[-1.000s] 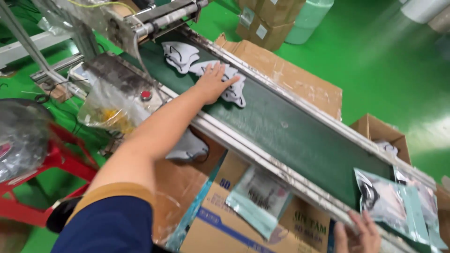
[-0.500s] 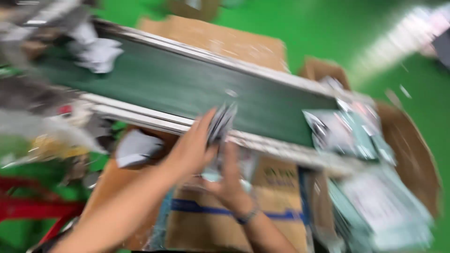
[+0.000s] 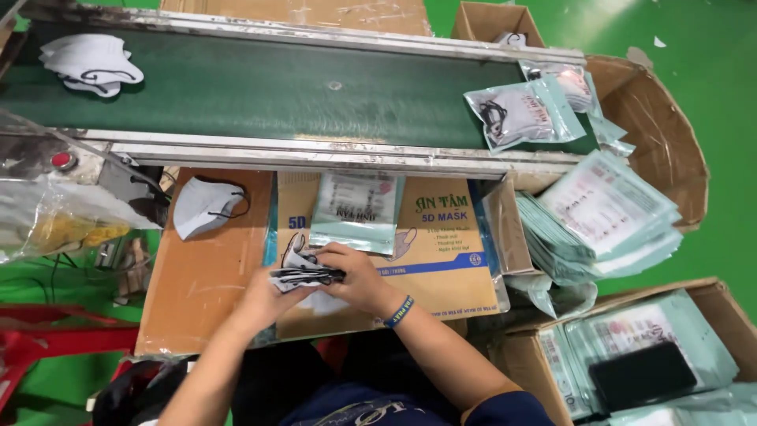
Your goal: The person is sorting, stacking, and placing individual face masks into plastic retail packaging in a factory setting.
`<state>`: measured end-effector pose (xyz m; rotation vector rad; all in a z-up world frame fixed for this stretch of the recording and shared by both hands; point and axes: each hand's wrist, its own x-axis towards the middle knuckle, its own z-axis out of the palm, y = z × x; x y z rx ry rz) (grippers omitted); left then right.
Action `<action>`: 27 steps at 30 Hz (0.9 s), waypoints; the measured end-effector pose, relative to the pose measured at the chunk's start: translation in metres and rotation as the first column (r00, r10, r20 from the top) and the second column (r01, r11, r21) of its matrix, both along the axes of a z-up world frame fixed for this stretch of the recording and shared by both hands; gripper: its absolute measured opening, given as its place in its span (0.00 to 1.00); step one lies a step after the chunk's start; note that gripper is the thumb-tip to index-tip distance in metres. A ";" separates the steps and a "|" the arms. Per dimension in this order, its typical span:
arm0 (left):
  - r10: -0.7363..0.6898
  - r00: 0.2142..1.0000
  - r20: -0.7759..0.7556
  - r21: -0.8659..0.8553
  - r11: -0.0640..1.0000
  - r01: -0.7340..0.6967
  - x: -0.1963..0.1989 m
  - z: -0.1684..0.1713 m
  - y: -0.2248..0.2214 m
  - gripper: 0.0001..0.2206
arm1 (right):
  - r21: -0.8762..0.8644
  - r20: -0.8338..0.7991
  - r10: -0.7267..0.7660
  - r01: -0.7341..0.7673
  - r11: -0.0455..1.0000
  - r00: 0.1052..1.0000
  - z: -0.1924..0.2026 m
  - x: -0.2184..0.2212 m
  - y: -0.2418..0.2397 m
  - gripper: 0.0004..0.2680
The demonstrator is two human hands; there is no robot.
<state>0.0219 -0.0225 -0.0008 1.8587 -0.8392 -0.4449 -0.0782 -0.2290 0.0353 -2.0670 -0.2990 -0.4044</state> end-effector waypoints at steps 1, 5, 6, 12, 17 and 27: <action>-0.007 1.000 0.006 0.001 1.000 0.007 -0.004 0.006 0.006 0.19 | 0.001 0.006 -0.007 0.007 1.000 1.000 0.016 -0.005 0.002 0.18; 0.099 0.994 0.055 -0.027 0.995 -0.098 -0.014 0.034 0.013 0.22 | 0.156 -0.127 0.181 -0.161 0.975 0.975 0.069 -0.017 -0.014 0.37; 0.135 0.990 0.042 -0.064 0.989 -0.132 -0.016 0.043 0.016 0.24 | 0.075 -0.078 0.246 -0.241 0.968 0.966 0.078 -0.018 -0.019 0.42; -0.059 0.938 0.342 0.018 0.998 0.057 -0.020 0.043 0.003 0.48 | -0.035 -0.122 -0.018 0.013 0.999 0.992 -0.026 -0.015 -0.023 0.27; 0.116 0.959 0.259 -0.131 0.988 -0.084 -0.042 0.023 0.012 0.40 | -0.024 -0.062 -0.098 0.097 0.995 0.993 -0.014 -0.030 0.005 0.22; -0.012 0.964 0.267 -0.070 0.997 0.031 -0.045 -0.006 0.010 0.35 | -0.231 -0.364 -0.077 -0.010 0.973 0.928 -0.059 -0.039 -0.020 0.15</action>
